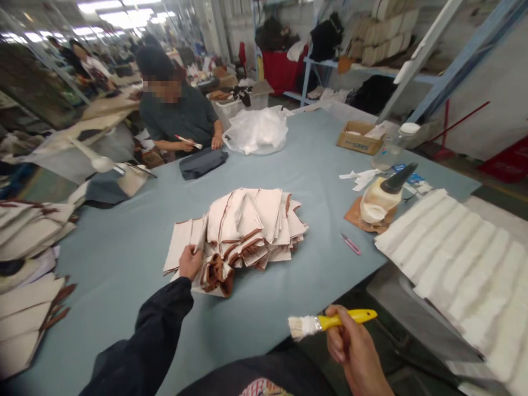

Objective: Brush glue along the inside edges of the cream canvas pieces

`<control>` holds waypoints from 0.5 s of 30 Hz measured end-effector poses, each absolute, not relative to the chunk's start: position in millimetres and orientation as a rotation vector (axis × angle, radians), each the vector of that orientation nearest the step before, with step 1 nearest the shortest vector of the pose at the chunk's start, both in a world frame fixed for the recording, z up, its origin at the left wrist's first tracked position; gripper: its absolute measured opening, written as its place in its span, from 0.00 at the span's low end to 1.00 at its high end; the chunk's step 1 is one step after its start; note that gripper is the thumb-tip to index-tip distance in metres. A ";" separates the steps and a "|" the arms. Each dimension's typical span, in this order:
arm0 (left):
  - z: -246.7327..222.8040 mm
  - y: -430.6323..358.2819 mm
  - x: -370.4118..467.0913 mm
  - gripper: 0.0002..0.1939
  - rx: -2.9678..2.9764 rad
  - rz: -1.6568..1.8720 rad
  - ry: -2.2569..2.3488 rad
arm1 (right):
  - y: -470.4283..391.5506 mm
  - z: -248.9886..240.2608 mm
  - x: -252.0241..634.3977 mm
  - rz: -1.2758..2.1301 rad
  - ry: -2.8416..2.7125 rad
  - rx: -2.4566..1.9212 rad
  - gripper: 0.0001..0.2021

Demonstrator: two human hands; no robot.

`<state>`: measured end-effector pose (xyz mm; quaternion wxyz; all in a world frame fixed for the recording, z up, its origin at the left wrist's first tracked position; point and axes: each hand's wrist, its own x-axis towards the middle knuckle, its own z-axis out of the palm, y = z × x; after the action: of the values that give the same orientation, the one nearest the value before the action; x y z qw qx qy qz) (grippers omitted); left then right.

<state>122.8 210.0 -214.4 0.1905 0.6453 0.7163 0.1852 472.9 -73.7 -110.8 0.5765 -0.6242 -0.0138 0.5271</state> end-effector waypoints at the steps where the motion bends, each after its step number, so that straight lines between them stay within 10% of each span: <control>1: -206.7 207.0 115.8 0.16 1.804 0.538 2.041 | -71.4 -112.8 476.8 1.240 -0.024 -1.442 0.29; 9: -118.1 97.2 35.1 0.09 1.867 0.696 2.095 | -47.6 -115.0 470.4 1.205 0.060 -1.289 0.24; 15: -147.4 -23.6 66.8 0.02 1.738 0.630 1.972 | -37.8 -115.7 436.8 1.248 -0.003 -1.299 0.24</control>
<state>66.8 -23.6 -147.4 0.2174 0.6276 0.7122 0.2275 436.8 -37.8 -115.7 0.6209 -0.5653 -0.0014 0.5431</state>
